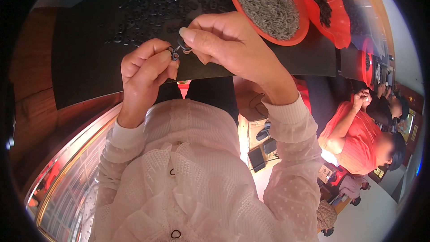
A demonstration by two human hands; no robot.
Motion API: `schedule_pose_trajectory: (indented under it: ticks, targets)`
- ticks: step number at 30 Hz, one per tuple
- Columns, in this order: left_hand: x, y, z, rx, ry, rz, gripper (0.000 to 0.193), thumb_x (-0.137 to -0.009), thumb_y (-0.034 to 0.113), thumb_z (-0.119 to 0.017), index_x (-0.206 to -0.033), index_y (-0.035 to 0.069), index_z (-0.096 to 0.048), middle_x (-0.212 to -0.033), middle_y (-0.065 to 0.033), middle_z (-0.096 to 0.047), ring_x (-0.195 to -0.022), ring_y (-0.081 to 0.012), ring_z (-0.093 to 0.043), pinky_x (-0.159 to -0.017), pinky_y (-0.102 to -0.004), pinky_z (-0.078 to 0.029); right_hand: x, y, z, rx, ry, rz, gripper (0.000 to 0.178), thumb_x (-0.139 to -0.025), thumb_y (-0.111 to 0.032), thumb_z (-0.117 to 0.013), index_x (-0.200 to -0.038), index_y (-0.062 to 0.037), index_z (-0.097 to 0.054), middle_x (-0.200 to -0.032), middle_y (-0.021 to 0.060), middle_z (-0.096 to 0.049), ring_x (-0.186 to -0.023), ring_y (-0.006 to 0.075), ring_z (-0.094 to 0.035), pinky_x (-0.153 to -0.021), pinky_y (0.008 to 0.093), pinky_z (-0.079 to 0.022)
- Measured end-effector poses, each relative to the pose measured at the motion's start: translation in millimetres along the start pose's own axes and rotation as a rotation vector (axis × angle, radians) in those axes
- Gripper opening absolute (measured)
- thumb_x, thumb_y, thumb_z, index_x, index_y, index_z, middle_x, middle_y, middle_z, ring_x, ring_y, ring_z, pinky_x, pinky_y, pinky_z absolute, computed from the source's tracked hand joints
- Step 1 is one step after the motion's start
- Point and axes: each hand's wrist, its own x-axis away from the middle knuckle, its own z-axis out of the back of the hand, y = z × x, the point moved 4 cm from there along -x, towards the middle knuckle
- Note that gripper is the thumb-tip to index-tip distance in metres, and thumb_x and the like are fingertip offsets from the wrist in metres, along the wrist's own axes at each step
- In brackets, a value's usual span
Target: The person repeatedly picks small black plastic components and metal screws from a table and red bowls, then joins them by hand. The assembled units are placed back onto the table. The process is repetitive and focused on manual assembly of small hardware parts.
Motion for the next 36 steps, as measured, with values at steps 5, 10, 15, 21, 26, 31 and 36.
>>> schedule_pose_trajectory:
  ticks: [5,10,15,21,26,31,36]
  targets:
    - [1,1,-1,0.027,-0.004,-0.023,0.011,-0.087,0.001,-0.053,-0.081,-0.001,-0.061,-0.069,-0.0013,-0.058,-0.062,-0.0049,-0.05,-0.056,-0.0204,-0.039,1,-3,-1,0.076,0.005,0.007,0.027,-0.092,-0.023,-0.059,-0.072,-0.0045,-0.058,-0.058,-0.0065,-0.043,-0.05,0.0007,-0.03,-0.045,0.0214,-0.02]
    - [1,0,-1,0.022,0.006,-0.008,0.009,-0.086,0.0,-0.054,-0.081,-0.002,-0.06,-0.071,-0.0025,-0.058,-0.062,-0.0054,-0.05,-0.056,-0.0213,-0.04,2,-6,-1,0.156,0.002,0.055,0.028,-0.091,-0.02,-0.06,-0.069,-0.005,-0.053,-0.058,-0.0068,-0.039,-0.053,0.0009,-0.03,-0.046,0.0219,-0.022]
    - [0,2,-2,-0.057,-0.043,-0.058,0.012,-0.09,0.004,-0.051,-0.086,-0.001,-0.061,-0.072,-0.0024,-0.058,-0.061,-0.0041,-0.049,-0.052,-0.0187,-0.033,1,-9,-3,0.22,-0.035,0.119,0.029,-0.091,-0.016,-0.06,-0.068,-0.0032,-0.049,-0.06,-0.0052,-0.036,-0.056,0.003,-0.029,-0.048,0.0235,-0.023]
    - [0,-1,-4,-0.071,-0.046,-0.077,0.015,-0.093,0.01,-0.05,-0.09,-0.001,-0.06,-0.072,-0.0014,-0.057,-0.059,-0.0025,-0.045,-0.05,-0.0177,-0.028,1,-13,-5,0.309,-0.022,0.217,0.026,-0.091,-0.014,-0.06,-0.073,0.0008,-0.049,-0.061,0.0007,-0.036,-0.057,0.0076,-0.032,-0.049,0.027,-0.028]
    - [0,2,-5,-0.076,-0.084,-0.054,0.016,-0.094,0.012,-0.051,-0.09,0.0,-0.06,-0.071,-0.0002,-0.056,-0.061,-0.0023,-0.044,-0.051,-0.0175,-0.029,2,-13,-6,0.325,-0.02,0.245,0.025,-0.091,-0.014,-0.059,-0.075,0.0013,-0.049,-0.061,0.0045,-0.036,-0.056,0.011,-0.033,-0.049,0.0285,-0.031]
    - [-1,1,-6,-0.069,-0.062,-0.079,0.017,-0.095,0.014,-0.052,-0.09,0.0,-0.06,-0.068,0.0004,-0.055,-0.059,-0.0017,-0.043,-0.051,-0.0179,-0.028,-1,-13,-4,0.328,-0.053,0.237,0.026,-0.092,-0.015,-0.059,-0.075,0.0014,-0.049,-0.061,0.0067,-0.036,-0.055,0.0137,-0.033,-0.05,0.0299,-0.031]
    - [-2,4,-7,-0.097,-0.071,-0.082,0.017,-0.095,0.013,-0.052,-0.09,-0.001,-0.061,-0.068,-0.0004,-0.055,-0.059,-0.0023,-0.044,-0.051,-0.018,-0.029,-2,-13,-2,0.379,-0.057,0.314,0.03,-0.093,-0.018,-0.059,-0.074,0.0013,-0.048,-0.06,0.0075,-0.036,-0.054,0.0164,-0.033,-0.049,0.0314,-0.031]
